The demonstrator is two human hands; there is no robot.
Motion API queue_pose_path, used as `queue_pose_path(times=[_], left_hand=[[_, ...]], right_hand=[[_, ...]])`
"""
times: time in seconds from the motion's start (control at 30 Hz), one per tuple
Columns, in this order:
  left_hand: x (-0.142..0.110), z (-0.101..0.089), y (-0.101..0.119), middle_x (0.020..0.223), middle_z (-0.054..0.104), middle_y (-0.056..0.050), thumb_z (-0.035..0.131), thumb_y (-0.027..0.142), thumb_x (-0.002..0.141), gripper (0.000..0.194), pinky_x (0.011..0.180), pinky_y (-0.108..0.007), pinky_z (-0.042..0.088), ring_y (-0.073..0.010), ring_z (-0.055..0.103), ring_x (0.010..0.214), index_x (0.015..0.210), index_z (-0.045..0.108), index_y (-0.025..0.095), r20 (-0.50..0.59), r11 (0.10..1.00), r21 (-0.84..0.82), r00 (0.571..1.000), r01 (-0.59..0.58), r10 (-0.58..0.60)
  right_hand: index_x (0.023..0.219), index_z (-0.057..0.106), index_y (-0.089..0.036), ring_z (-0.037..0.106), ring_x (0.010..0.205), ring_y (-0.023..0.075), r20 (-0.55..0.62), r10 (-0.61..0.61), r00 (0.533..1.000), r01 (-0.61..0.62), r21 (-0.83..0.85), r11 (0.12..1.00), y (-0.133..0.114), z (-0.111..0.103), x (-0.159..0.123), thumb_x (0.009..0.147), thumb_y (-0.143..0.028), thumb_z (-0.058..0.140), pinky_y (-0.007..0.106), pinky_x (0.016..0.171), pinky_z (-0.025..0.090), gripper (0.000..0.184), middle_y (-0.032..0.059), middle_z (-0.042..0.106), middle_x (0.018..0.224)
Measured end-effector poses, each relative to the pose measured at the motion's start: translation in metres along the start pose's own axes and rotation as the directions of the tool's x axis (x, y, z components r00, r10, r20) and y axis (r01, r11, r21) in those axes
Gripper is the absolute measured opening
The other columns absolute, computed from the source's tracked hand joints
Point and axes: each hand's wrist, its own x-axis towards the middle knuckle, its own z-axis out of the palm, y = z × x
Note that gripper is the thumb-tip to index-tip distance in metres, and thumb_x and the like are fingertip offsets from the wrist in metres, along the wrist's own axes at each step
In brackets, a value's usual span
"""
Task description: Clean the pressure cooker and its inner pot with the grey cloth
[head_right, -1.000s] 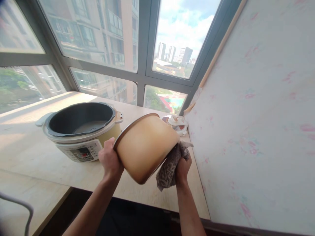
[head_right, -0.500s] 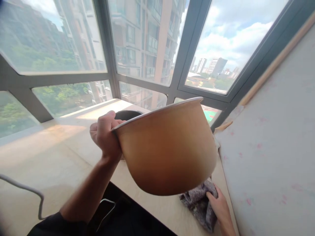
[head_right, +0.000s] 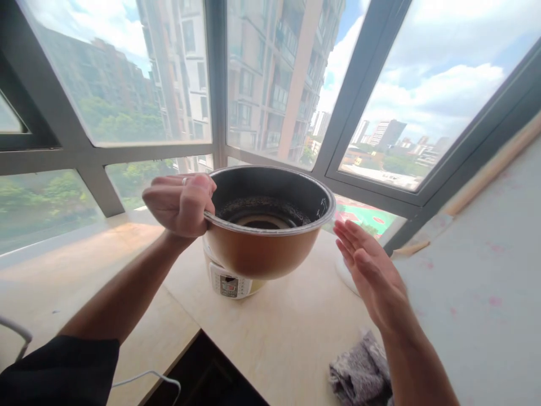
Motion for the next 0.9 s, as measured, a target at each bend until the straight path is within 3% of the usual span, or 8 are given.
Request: queue_pose_path(times=[0.13, 0.3, 0.4, 0.53, 0.6, 0.67, 0.8, 0.9], left_hand=[[0.011, -0.019, -0.021, 0.041, 0.022, 0.005, 0.051, 0.036, 0.095, 0.06, 0.046, -0.028, 0.031, -0.0077, 0.022, 0.037, 0.044, 0.026, 0.019, 0.306, 0.882, 0.016, 0.842, -0.471, 0.444], [0.02, -0.031, -0.048, 0.044, 0.024, 0.006, 0.05, 0.019, 0.093, 0.051, 0.049, -0.029, 0.032, -0.0096, 0.022, 0.039, 0.049, 0.024, 0.018, 0.288, 0.756, -0.011, 0.722, -0.654, 0.629], [0.02, -0.036, -0.062, 0.043, 0.023, 0.005, 0.048, 0.02, 0.092, 0.051, 0.051, -0.03, 0.033, -0.0106, 0.021, 0.039, 0.048, 0.024, 0.019, 0.309, 0.744, 0.08, 0.727, -0.663, 0.614], [0.011, -0.042, -0.071, 0.056, 0.05, 0.0, 0.043, 0.029, 0.092, 0.037, 0.073, -0.037, 0.047, -0.0158, 0.05, 0.055, 0.056, 0.048, 0.022, 0.289, 0.818, 0.351, 0.884, -0.455, 0.368], [0.003, -0.042, -0.073, 0.091, 0.067, -0.007, 0.04, 0.031, 0.092, 0.027, 0.094, -0.043, 0.045, -0.0231, 0.063, 0.092, 0.083, 0.064, 0.022, 0.207, 0.873, 0.417, 0.961, -0.254, 0.181], [-0.005, -0.042, -0.078, 0.122, 0.064, -0.012, 0.039, 0.032, 0.093, 0.031, 0.107, -0.044, 0.04, -0.0269, 0.056, 0.122, 0.109, 0.062, 0.02, 0.14, 0.92, 0.389, 0.99, -0.035, -0.022], [-0.018, -0.041, -0.094, 0.14, 0.054, -0.016, 0.042, 0.04, 0.096, 0.042, 0.114, -0.043, 0.036, -0.0279, 0.049, 0.134, 0.13, 0.05, 0.017, 0.08, 0.894, 0.234, 0.908, 0.383, -0.41], [-0.025, -0.043, -0.104, 0.143, 0.054, -0.015, 0.039, 0.045, 0.098, 0.044, 0.117, -0.044, 0.033, -0.0286, 0.047, 0.138, 0.131, 0.05, 0.018, 0.093, 0.829, 0.188, 0.831, 0.527, -0.549]], right_hand=[[0.112, 0.073, -0.024, 0.063, 0.123, 0.0326, 0.271, 0.093, 0.958, -0.138, 0.152, 0.979, -0.014, 0.066, 0.063, 0.086, -0.077, 0.05, 0.046, 0.1, 0.054, 0.063, 0.0094, 0.075, 0.117], [0.077, 0.07, -0.021, 0.071, 0.088, 0.0274, 0.172, 0.215, 0.962, -0.253, 0.251, 0.934, 0.004, 0.119, 0.109, 0.064, -0.034, 0.077, 0.039, 0.078, 0.059, 0.02, 0.0027, 0.072, 0.074], [0.067, 0.065, -0.02, 0.067, 0.076, 0.0221, 0.108, 0.181, 0.978, -0.205, 0.3, 0.932, 0.019, 0.132, 0.122, 0.047, -0.013, 0.066, 0.032, 0.068, 0.056, 0.022, -0.0007, 0.066, 0.065], [0.061, 0.06, -0.019, 0.055, 0.061, 0.0142, 0.039, 0.132, 0.99, -0.138, 0.338, 0.931, 0.041, 0.14, 0.126, 0.044, -0.014, 0.059, 0.026, 0.054, 0.048, 0.018, -0.0028, 0.057, 0.06], [0.061, 0.06, -0.019, 0.049, 0.057, 0.0119, 0.009, 0.124, 0.992, -0.12, 0.336, 0.934, 0.052, 0.143, 0.125, 0.046, -0.014, 0.057, 0.024, 0.05, 0.043, 0.016, -0.003, 0.054, 0.06], [0.065, 0.063, -0.018, 0.047, 0.057, 0.0116, -0.008, 0.12, 0.993, -0.111, 0.337, 0.935, 0.062, 0.146, 0.124, 0.046, -0.014, 0.056, 0.024, 0.049, 0.041, 0.02, -0.0025, 0.055, 0.062], [0.068, 0.064, -0.018, 0.048, 0.059, 0.012, -0.027, 0.123, 0.992, -0.106, 0.337, 0.935, 0.077, 0.152, 0.123, 0.047, -0.013, 0.056, 0.023, 0.05, 0.04, 0.023, -0.0021, 0.057, 0.065], [0.067, 0.063, -0.018, 0.046, 0.059, 0.0114, -0.041, 0.122, 0.992, -0.102, 0.332, 0.938, 0.088, 0.154, 0.123, 0.048, -0.012, 0.056, 0.022, 0.05, 0.038, 0.022, -0.0031, 0.054, 0.064]])
